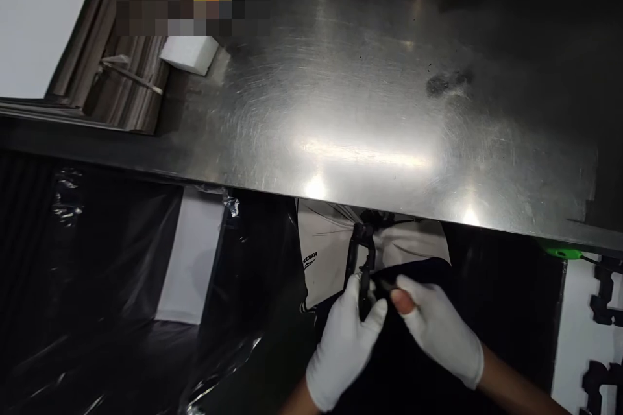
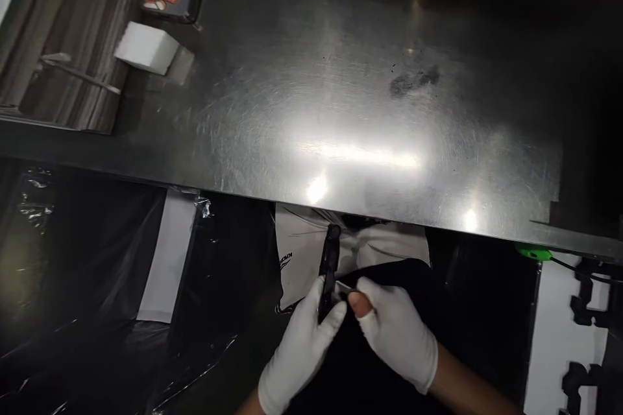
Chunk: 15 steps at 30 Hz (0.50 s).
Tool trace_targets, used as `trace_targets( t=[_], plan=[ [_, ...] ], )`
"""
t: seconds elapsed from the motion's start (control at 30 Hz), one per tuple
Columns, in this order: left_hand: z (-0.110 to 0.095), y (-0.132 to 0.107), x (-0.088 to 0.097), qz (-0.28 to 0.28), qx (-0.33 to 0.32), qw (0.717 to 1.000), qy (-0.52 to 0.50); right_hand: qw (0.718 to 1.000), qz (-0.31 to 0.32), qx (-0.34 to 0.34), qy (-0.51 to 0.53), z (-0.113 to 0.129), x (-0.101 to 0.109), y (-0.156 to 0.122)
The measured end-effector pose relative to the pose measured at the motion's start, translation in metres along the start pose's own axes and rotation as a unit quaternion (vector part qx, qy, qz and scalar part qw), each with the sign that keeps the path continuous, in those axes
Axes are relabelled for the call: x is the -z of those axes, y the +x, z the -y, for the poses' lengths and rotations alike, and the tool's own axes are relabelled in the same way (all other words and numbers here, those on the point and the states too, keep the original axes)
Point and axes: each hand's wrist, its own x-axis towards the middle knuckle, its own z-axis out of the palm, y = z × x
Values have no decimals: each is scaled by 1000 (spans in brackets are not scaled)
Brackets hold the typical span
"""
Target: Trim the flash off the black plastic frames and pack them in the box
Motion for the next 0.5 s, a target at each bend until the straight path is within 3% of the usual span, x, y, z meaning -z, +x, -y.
trace_targets(
  t=[0.1, 0.17, 0.33, 0.4, 0.5],
  plan=[
    [5, -3, 16, 0, -10, 999, 44, 996, -63, 46, 39, -9, 16, -11],
    [7, -4, 19, -2, -30, 991, 131, 998, -38, 38, 13, -13, 18, -14],
    [11, -5, 0, -78, -101, 921, 368, 981, 86, -28, -172, -9, -2, -11],
    [13, -7, -8, -124, -140, 892, 411, 969, 91, -21, -229, -5, -9, -10],
    [15, -11, -13, -175, -180, 871, 422, 958, 79, 1, -276, -1, -11, -10]
  ],
)
